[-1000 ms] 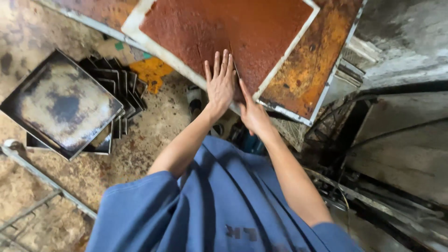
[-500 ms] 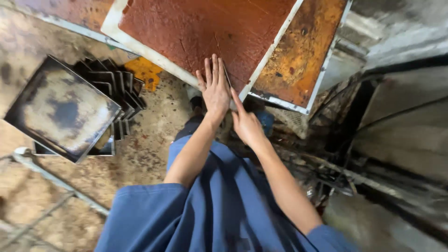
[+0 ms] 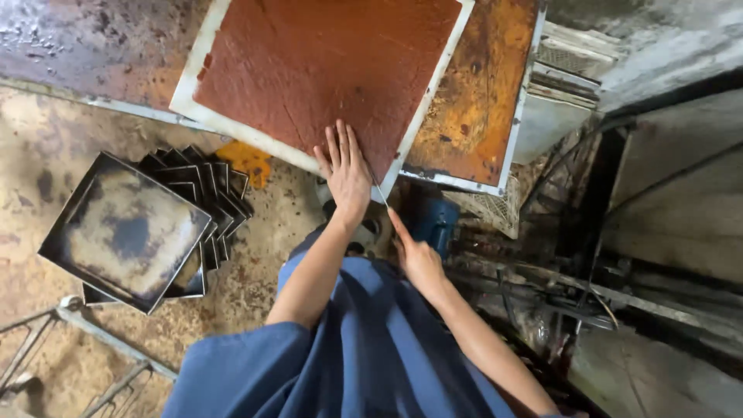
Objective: The person uses a metal frame with parallel bars to press and score a rectangular block of reddish-brown paste on a workbench. They then use a long knife to cut the paste into smaller rectangular pieces along the scored lines. Finally, the person places a metal tray over the cut paste and moves it to a nearby rack.
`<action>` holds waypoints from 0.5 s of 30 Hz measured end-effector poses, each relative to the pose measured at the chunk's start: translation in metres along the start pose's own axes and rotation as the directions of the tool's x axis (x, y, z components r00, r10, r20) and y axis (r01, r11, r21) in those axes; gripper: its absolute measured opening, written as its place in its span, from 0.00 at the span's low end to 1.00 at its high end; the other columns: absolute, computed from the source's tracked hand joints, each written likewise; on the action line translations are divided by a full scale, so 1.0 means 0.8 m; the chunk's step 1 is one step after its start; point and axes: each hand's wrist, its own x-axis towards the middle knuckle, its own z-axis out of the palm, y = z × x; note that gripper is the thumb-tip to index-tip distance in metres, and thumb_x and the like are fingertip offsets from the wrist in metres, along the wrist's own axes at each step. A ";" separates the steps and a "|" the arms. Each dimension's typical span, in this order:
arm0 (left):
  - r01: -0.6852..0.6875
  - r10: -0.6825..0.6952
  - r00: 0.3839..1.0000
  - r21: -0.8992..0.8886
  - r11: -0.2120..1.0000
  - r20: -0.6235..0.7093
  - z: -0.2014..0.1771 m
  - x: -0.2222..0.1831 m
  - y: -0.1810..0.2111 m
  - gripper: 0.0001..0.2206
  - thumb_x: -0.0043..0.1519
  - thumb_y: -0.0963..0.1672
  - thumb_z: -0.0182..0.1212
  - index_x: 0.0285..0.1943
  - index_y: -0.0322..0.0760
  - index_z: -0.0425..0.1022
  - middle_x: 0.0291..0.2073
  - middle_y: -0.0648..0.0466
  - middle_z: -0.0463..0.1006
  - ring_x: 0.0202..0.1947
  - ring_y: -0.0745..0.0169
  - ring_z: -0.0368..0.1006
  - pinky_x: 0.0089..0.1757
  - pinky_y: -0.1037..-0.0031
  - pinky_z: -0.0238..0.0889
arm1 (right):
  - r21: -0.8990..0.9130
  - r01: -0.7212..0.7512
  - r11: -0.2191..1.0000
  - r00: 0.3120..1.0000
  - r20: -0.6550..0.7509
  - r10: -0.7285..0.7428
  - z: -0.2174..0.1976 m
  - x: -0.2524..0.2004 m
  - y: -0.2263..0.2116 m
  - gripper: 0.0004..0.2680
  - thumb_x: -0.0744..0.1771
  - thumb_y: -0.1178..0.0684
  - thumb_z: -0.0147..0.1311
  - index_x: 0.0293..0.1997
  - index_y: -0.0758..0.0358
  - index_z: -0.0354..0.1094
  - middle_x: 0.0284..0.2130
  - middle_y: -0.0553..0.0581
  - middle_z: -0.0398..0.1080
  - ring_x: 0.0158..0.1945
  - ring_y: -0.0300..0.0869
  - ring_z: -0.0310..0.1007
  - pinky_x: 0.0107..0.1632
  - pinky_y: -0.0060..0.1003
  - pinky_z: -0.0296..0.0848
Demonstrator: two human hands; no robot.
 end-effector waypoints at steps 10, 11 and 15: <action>-0.023 0.014 0.997 -0.118 0.993 -0.076 0.017 -0.022 -0.011 0.23 0.75 0.44 0.43 0.80 0.33 0.51 0.79 0.45 0.46 0.80 0.46 0.37 0.72 0.49 0.22 | 0.067 -0.037 0.997 0.997 0.071 0.032 0.039 -0.060 0.065 0.26 0.71 0.47 0.41 0.76 0.17 0.31 0.43 0.78 0.75 0.47 0.70 0.75 0.50 0.61 0.75; -0.016 0.009 0.998 -0.122 0.992 -0.064 0.015 -0.032 -0.021 0.23 0.75 0.44 0.43 0.80 0.33 0.51 0.79 0.45 0.46 0.80 0.46 0.37 0.72 0.49 0.22 | 0.063 -0.045 0.997 0.996 0.082 0.040 0.017 -0.082 0.049 0.26 0.71 0.47 0.41 0.76 0.17 0.31 0.43 0.78 0.75 0.47 0.70 0.75 0.50 0.61 0.75; -0.146 0.102 0.986 -0.386 0.911 -0.131 -0.008 -0.024 -0.062 0.26 0.72 0.42 0.54 0.79 0.28 0.54 0.78 0.40 0.49 0.78 0.40 0.41 0.72 0.52 0.29 | 0.262 -0.089 0.961 0.996 0.019 0.087 -0.017 -0.103 0.037 0.29 0.68 0.49 0.49 0.76 0.26 0.37 0.49 0.78 0.72 0.48 0.72 0.74 0.50 0.61 0.76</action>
